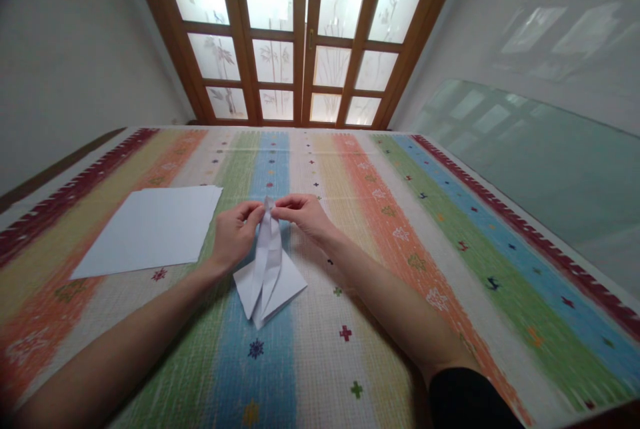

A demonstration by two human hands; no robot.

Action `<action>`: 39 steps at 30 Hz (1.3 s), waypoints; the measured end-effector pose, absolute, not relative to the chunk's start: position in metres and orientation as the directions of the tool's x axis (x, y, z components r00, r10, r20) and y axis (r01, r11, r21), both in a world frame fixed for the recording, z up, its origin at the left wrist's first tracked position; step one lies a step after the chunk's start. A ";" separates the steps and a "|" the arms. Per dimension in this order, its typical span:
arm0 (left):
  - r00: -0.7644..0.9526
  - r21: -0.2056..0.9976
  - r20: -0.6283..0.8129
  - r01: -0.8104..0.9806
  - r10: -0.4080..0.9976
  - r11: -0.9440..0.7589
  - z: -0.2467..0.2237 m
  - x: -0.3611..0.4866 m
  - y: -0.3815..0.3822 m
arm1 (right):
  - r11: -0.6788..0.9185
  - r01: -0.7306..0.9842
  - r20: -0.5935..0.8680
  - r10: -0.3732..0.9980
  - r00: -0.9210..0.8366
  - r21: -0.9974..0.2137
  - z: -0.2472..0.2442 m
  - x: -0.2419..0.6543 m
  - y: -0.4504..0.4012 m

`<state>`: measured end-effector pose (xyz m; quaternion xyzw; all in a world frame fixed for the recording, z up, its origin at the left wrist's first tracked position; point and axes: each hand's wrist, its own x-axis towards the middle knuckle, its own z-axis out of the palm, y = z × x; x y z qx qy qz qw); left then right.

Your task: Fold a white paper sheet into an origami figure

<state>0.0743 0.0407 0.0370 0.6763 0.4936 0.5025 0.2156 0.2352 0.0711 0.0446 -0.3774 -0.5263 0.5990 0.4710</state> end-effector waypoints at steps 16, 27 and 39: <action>0.096 0.765 0.441 0.479 0.892 -0.430 0.044 0.070 0.042 | -0.068 -0.258 0.012 0.955 -0.296 -0.964 0.042 0.237 0.073; 0.206 0.666 0.499 0.529 0.841 -0.525 0.048 0.072 0.039 | -0.036 -0.172 0.022 0.945 -0.326 -0.984 0.048 0.238 0.071; 0.277 0.719 0.431 0.470 0.859 -0.512 0.051 0.070 0.043 | -0.127 -0.235 -0.018 0.909 -0.417 -0.964 0.043 0.242 0.074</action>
